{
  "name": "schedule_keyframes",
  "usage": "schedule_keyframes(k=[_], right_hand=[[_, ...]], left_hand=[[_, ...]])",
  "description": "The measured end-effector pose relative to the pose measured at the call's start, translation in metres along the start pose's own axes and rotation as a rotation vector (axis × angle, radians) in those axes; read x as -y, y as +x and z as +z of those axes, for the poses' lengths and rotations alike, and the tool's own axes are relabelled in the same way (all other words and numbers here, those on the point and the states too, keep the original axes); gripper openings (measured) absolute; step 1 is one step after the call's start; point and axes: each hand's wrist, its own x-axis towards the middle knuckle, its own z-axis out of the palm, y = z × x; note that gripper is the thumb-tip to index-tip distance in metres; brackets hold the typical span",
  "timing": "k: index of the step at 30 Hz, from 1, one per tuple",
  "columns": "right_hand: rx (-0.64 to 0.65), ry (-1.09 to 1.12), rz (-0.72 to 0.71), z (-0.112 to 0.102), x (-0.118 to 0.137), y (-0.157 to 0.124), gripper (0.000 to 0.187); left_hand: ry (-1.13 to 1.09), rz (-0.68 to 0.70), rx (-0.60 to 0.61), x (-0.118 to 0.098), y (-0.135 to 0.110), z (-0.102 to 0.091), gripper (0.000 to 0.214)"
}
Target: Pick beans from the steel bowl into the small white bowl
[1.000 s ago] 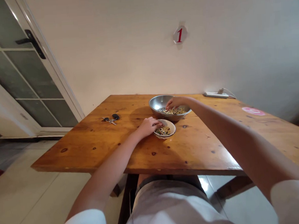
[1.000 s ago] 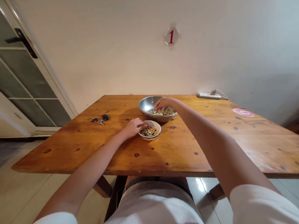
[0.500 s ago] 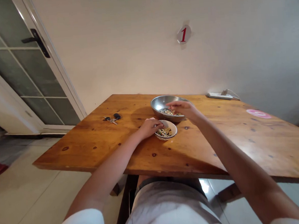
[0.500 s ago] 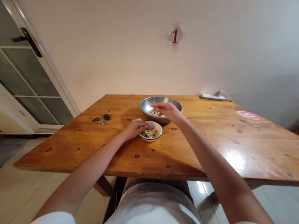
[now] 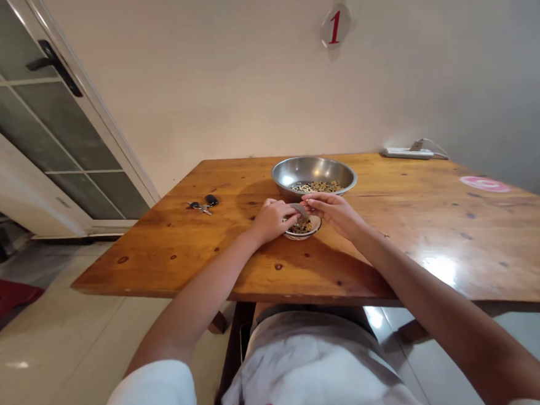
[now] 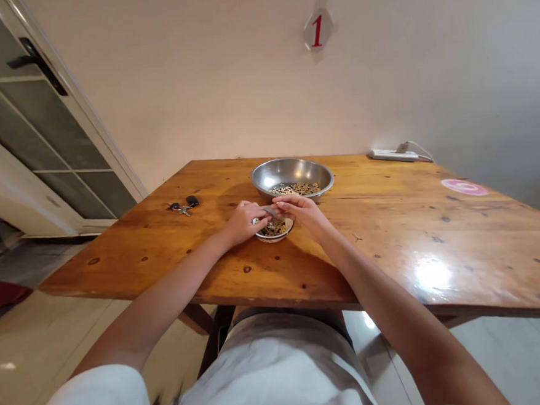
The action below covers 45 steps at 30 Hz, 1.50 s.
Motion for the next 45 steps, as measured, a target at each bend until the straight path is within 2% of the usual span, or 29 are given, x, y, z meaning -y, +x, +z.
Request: schedule_keyframes(k=[14,24,30,45], right_hand=[[0.058,-0.057,0.032,-0.004,0.001,-0.001,0.018],[0.168,-0.078,0.093,-0.008,0.008,-0.002,0.021],[0.214,-0.083,0.090,-0.009,0.009,-0.003,0.017],[0.218,-0.166,0.045,-0.008,0.009,-0.003,0.016]], left_hand=[[-0.003,-0.002,0.001,0.000,-0.001,-0.001,0.026],[-0.036,-0.003,0.014,-0.005,-0.002,-0.003,0.021],[-0.052,-0.012,0.023,-0.005,-0.003,-0.004,0.019],[-0.044,0.022,0.007,-0.004,-0.004,-0.004,0.019]])
